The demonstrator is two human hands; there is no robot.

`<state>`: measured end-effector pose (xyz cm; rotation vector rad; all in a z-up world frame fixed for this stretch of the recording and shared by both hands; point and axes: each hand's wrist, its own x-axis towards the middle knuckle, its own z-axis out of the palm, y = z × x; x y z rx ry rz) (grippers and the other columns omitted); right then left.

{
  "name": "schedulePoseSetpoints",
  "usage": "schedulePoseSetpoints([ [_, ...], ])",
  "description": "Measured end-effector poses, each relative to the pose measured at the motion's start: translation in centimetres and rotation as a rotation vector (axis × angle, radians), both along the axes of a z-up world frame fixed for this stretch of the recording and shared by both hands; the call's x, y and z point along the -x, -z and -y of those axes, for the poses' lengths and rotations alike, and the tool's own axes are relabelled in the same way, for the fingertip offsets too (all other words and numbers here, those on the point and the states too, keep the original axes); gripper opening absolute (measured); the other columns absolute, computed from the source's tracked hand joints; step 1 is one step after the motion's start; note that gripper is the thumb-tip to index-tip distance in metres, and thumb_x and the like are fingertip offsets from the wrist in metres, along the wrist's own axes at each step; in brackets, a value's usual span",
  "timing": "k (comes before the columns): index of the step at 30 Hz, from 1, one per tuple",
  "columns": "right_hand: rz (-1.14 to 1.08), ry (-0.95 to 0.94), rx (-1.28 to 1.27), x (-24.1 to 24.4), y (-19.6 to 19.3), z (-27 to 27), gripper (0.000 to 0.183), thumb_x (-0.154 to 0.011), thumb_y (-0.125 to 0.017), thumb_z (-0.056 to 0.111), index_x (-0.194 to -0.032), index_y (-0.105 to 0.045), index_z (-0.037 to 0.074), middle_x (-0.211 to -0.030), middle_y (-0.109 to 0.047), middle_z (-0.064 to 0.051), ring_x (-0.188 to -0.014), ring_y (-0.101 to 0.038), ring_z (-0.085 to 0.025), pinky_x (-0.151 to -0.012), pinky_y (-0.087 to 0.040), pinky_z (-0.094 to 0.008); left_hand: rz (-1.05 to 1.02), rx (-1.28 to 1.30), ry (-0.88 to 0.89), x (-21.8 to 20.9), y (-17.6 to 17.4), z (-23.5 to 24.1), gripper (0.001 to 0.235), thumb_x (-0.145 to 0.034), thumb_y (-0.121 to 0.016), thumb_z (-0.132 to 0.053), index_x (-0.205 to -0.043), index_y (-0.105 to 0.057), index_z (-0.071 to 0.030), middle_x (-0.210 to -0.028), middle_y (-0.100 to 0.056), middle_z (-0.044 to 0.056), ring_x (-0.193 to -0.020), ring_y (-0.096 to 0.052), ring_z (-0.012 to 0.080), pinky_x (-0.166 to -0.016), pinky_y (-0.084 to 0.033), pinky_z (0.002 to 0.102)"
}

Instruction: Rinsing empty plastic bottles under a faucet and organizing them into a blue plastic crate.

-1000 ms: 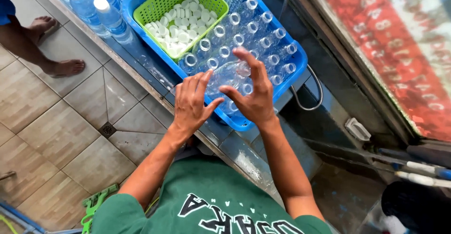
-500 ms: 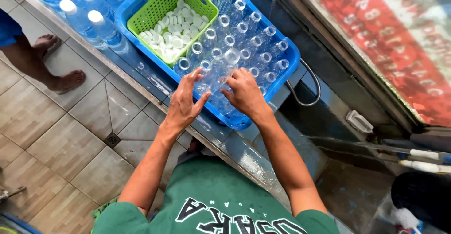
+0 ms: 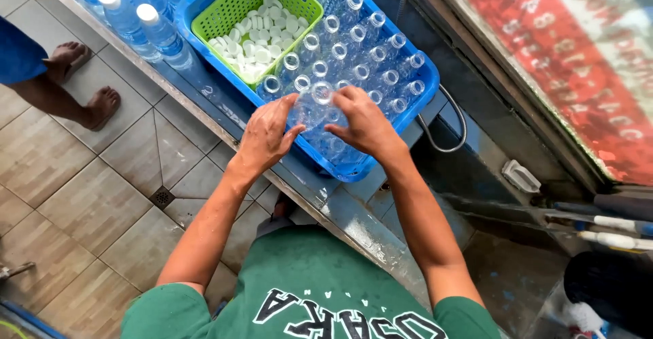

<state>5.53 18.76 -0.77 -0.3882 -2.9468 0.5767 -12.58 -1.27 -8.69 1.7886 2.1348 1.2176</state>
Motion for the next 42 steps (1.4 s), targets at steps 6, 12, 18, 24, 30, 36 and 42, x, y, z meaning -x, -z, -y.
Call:
schedulePoseSetpoints([
  [6, -0.377, -0.023, 0.271, -0.1, -9.2, 3.0, 0.111, -0.099, -0.1, 0.045, -0.183, -0.035, 0.013, -0.164, -0.061, -0.025, -0.136, -0.069, -0.045, -0.111, -0.061, -0.056, -0.08, -0.005, -0.005, -0.2, 0.5, -0.8, 0.064, -0.109, -0.08, -0.027, -0.163, -0.057, -0.003, -0.134, -0.076, 0.02, -0.124, -0.076, 0.0421, -0.105, -0.061, 0.055],
  [12, -0.391, -0.123, 0.015, 2.0, -6.8, 3.5, 0.04, -0.109, -0.084, 0.02, -0.148, -0.075, 0.022, -0.136, -0.075, -0.003, -0.122, -0.068, -0.034, -0.108, -0.06, -0.045, -0.054, 0.041, 0.067, 2.1, -1.2, 0.3, 0.07, -0.098, -0.075, -0.014, -0.164, -0.056, -0.007, -0.141, -0.068, 0.022, -0.129, -0.069, 0.0477, -0.101, -0.059, 0.06],
  [18, -0.342, -0.175, 0.225, 3.3, -7.3, 2.7, 0.028, -0.105, -0.086, 0.011, -0.13, -0.082, 0.024, -0.133, -0.079, 0.0, -0.128, -0.067, -0.034, -0.113, -0.056, -0.047, -0.39, 0.099, 0.009, 4.1, -1.4, -3.7, 0.068, -0.094, -0.076, -0.004, -0.159, -0.063, -0.02, -0.144, -0.064, 0.012, -0.122, -0.064, 0.0387, -0.092, -0.056, 0.051],
  [24, -0.499, 0.199, 0.042, 2.2, -3.1, 6.6, 0.034, -0.109, -0.086, 0.038, -0.139, -0.079, 0.024, -0.131, -0.082, 0.0, -0.098, -0.075, -0.03, -0.089, -0.063, -0.044, -0.607, 0.03, -0.032, 7.0, -0.9, -4.8, 0.054, -0.094, -0.086, -0.028, -0.145, -0.067, -0.028, -0.114, -0.069, -0.002, -0.118, -0.058, 0.0277, -0.094, -0.047, 0.047],
  [30, -0.384, 0.236, -0.027, 3.6, 1.8, 8.2, 0.037, -0.106, -0.084, 0.028, -0.14, -0.077, 0.017, -0.131, -0.079, -0.01, -0.108, -0.079, -0.036, -0.092, -0.066, -0.048, -0.344, 0.081, 0.052, 6.5, 0.5, -4.4, 0.051, -0.105, -0.075, -0.016, -0.154, -0.063, -0.025, -0.126, -0.068, 0.001, -0.126, -0.061, 0.0299, -0.1, -0.047, 0.047],
  [36, -0.316, 0.198, -0.15, 3.9, 4.2, 8.6, 0.048, -0.114, -0.069, 0.024, -0.159, -0.066, 0.01, -0.15, -0.071, -0.02, -0.119, -0.074, -0.042, -0.096, -0.06, -0.048, -0.065, 0.018, 0.029, 5.9, 0.4, -4.6, 0.046, -0.107, -0.068, -0.024, -0.153, -0.066, -0.03, -0.145, -0.063, -0.002, -0.14, -0.057, 0.03, -0.106, -0.042, 0.045],
  [42, -0.351, 0.196, -0.334, 4.2, 7.3, 8.9, 0.043, -0.118, -0.063, 0.02, -0.159, -0.067, 0.006, -0.16, -0.069, -0.022, -0.119, -0.07, -0.036, -0.089, -0.057, -0.044, -0.125, -0.063, -0.074, 5.6, 1.9, -7.0, 0.018, -0.121, -0.061, -0.029, -0.13, -0.076, -0.025, -0.135, -0.063, 0.005, -0.13, -0.056, 0.0354, -0.104, -0.044, 0.05],
])
